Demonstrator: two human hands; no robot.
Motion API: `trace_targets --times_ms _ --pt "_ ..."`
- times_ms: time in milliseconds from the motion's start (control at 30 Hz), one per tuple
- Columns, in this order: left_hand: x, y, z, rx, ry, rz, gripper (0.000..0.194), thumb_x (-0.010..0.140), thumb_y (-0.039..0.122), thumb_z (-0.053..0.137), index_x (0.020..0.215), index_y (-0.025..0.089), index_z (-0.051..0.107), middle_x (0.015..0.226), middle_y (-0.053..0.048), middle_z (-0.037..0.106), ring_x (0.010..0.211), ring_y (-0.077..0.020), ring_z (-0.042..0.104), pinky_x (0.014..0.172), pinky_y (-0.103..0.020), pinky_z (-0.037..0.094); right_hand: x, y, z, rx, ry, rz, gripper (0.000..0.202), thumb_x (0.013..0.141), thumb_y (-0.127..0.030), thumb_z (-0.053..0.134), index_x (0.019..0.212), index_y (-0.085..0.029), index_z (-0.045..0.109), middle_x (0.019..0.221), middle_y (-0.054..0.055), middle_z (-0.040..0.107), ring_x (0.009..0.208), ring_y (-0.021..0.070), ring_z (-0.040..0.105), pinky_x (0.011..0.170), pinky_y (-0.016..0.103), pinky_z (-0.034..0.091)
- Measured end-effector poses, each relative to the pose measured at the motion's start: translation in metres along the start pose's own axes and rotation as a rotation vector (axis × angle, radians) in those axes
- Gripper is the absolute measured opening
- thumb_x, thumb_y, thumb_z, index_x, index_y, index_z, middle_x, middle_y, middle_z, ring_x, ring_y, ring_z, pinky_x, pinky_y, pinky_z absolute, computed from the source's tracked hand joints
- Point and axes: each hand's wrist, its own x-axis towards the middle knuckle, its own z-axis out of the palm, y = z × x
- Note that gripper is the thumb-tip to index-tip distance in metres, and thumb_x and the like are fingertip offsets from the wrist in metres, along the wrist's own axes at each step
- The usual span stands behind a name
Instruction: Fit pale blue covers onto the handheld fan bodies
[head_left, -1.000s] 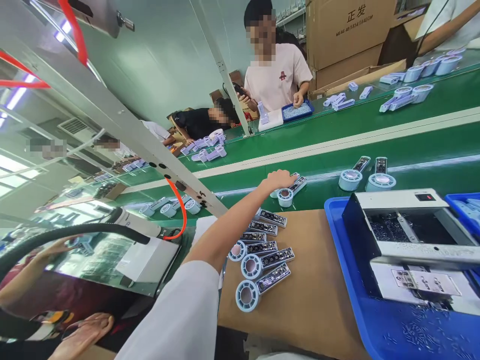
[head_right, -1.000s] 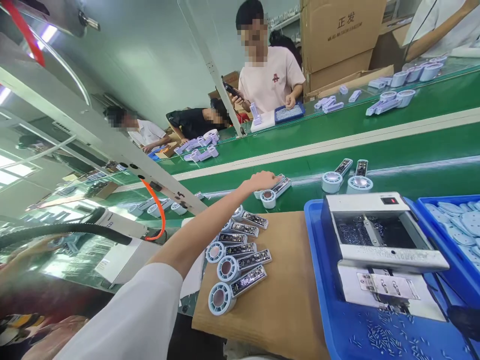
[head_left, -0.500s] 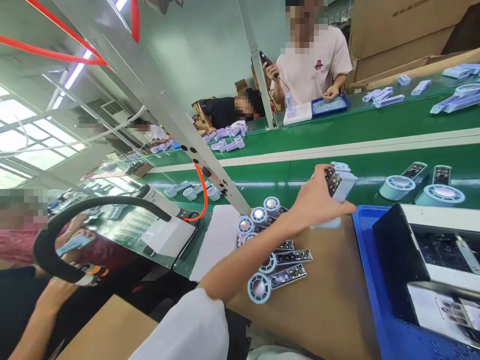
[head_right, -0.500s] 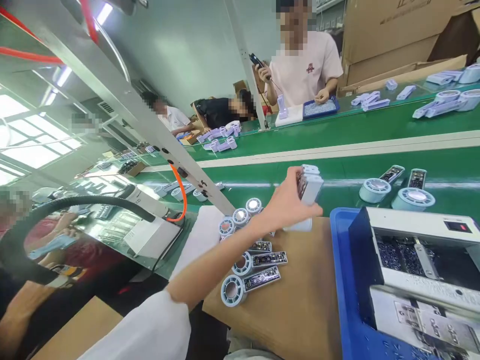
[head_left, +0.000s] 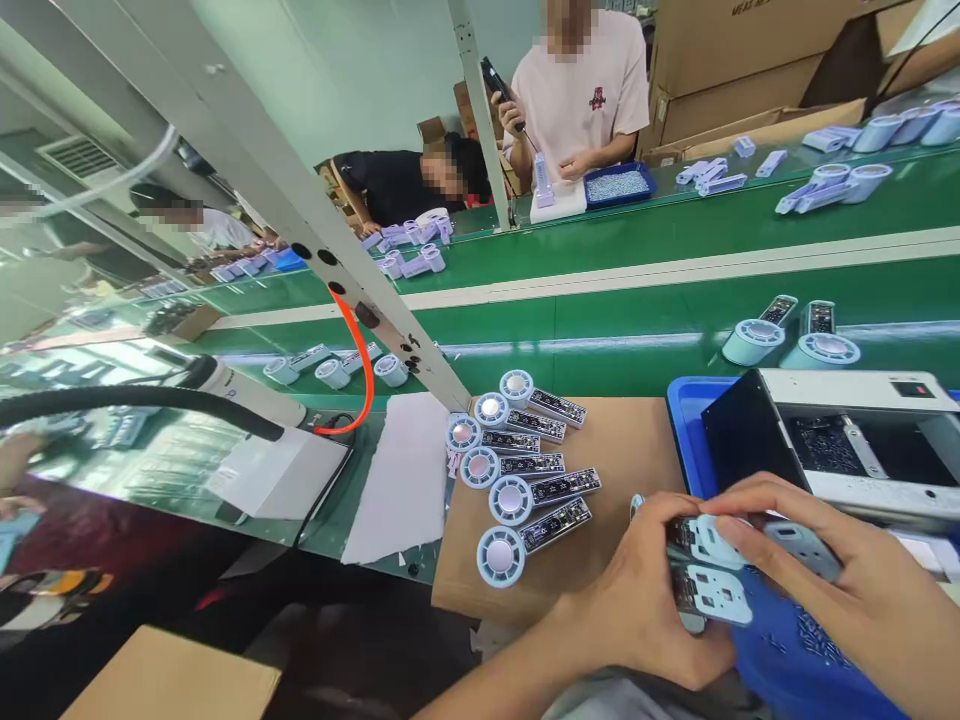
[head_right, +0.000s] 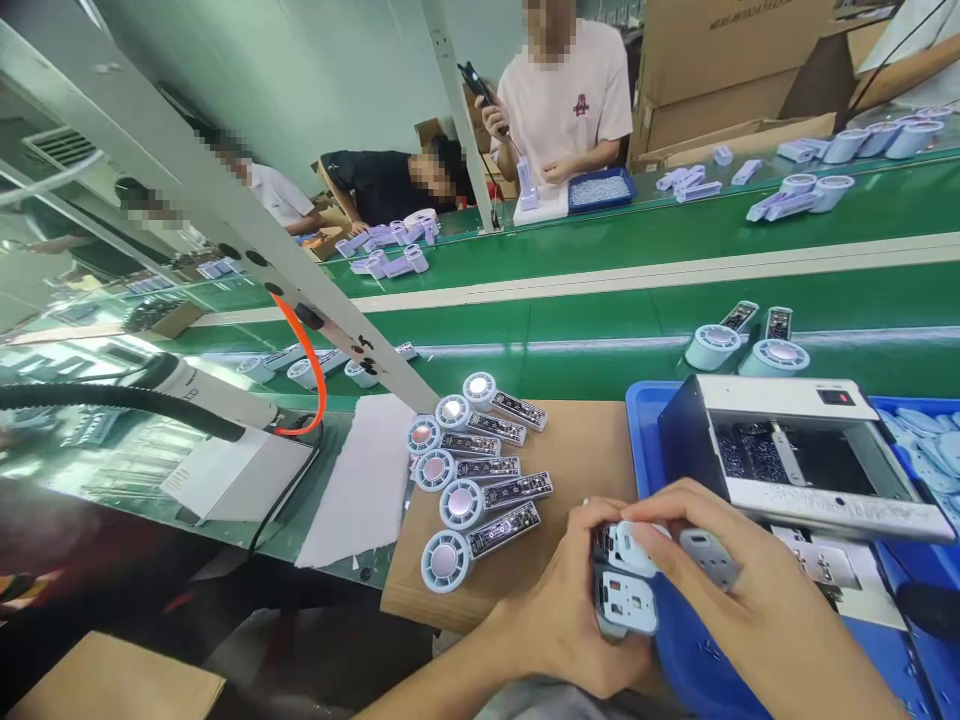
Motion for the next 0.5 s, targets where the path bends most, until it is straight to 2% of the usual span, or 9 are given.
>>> trace_targets --times_ms 100,200,300,400,500 --pt "-0.008 -0.012 0.007 0.039 0.000 0.061 0.124 0.062 0.023 0.089 0.159 0.033 0.012 0.137 -0.012 0.047 0.114 -0.0300 0.069 0.101 -0.050 0.064 0.008 -0.010 0.007 -0.008 -0.011 -0.047 0.042 0.106 -0.056 0.069 0.087 -0.020 0.074 0.092 0.002 0.061 0.074 0.0095 0.064 0.066 0.003 0.053" --pt "-0.010 -0.017 0.011 0.040 0.040 0.170 0.132 0.061 0.022 0.093 0.161 0.034 0.008 0.140 -0.013 0.044 0.122 -0.0318 0.068 0.106 -0.053 0.062 -0.008 -0.003 0.014 -0.063 0.050 -0.072 0.037 0.112 -0.049 0.065 0.092 -0.018 0.070 0.092 0.001 0.060 0.072 0.0088 0.061 0.063 0.004 0.052" --pt "-0.007 -0.015 0.012 0.025 0.046 0.225 0.134 0.062 0.020 0.093 0.163 0.034 0.006 0.141 -0.015 0.046 0.122 -0.0320 0.067 0.102 -0.053 0.062 -0.032 0.015 0.015 -0.183 0.047 -0.091 0.035 0.120 -0.047 0.060 0.102 -0.018 0.068 0.102 0.003 0.062 0.082 0.0109 0.065 0.065 0.006 0.054" --pt "-0.004 -0.010 0.011 0.048 0.032 0.211 0.132 0.060 0.018 0.092 0.161 0.033 0.008 0.140 -0.015 0.050 0.120 -0.0320 0.067 0.102 -0.055 0.061 -0.046 0.025 0.018 -0.247 0.112 0.005 0.043 0.117 -0.058 0.065 0.104 -0.018 0.070 0.106 0.005 0.064 0.092 0.0170 0.068 0.063 0.011 0.056" --pt "-0.004 -0.009 0.010 0.086 0.012 0.198 0.129 0.058 0.019 0.092 0.158 0.035 0.012 0.140 -0.013 0.049 0.123 -0.0326 0.065 0.105 -0.058 0.060 -0.048 0.014 0.027 -0.210 0.209 0.195 0.059 0.105 -0.075 0.071 0.102 -0.017 0.071 0.096 0.010 0.061 0.089 0.0244 0.065 0.063 0.021 0.058"
